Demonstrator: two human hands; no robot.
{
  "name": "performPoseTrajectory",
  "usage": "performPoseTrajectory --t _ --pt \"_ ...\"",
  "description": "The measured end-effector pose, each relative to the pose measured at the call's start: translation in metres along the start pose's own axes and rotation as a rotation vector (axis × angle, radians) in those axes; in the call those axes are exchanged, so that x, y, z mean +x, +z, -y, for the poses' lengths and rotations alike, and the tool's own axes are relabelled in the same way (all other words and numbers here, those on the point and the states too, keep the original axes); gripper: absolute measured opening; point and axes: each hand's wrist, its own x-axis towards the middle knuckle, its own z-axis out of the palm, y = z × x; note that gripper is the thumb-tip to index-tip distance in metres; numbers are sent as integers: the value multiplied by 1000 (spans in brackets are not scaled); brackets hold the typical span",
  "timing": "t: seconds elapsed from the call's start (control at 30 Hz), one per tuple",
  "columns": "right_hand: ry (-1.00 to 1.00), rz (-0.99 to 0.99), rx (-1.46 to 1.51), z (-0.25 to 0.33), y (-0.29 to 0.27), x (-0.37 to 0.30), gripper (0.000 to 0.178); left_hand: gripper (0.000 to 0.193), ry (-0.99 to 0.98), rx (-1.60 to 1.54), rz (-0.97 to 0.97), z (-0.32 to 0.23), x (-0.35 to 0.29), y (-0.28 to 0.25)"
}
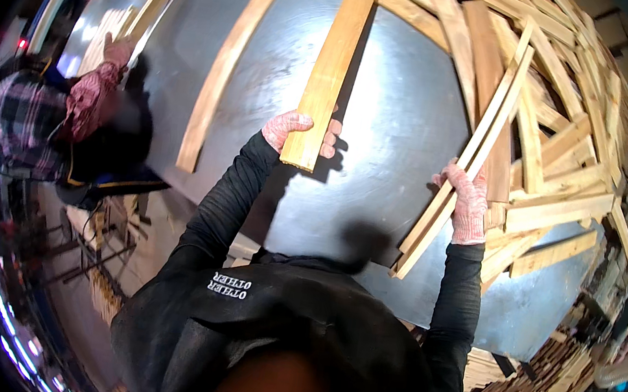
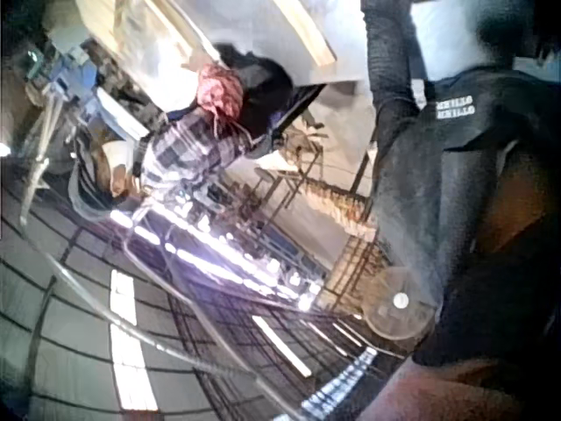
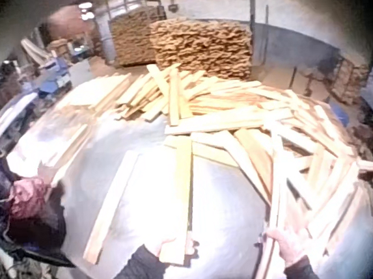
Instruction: The person sorts wooden planks on a metal table, picking up pieces and arranging them into neat stacks. The person handles the wood by hand, moving planks from a scattered pile to organized groups.
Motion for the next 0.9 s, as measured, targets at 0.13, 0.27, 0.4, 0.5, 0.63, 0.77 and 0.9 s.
performPoseTrajectory --t 0.13,0.27,0.4,0.5,0.63,0.77,0.9 --pt "135 117 312 -26 32 -15 23 46 86 365 -306 -11 -79 -5" --pt "126 42 -19 -79 22 -4 24 43 242 1230 -944 -38 -163 -45" --pt "101 11 -130 -76 28 -10 28 58 18 1908 -1614 -65 -197 -26" --pt "243 74 15 -61 36 -29 24 68 568 2147 -1578 -39 -187 -34" --pt "-326 492 -444 -63 59 -29 33 58 528 1202 -721 57 -76 -37" --pt "-412 398 -983 -87 57 -11 41 47 322 1049 -198 99 -17 -6" --pt "-17 10 -930 -31 91 -13 56 45 -70 825 -560 99 -1 -2"
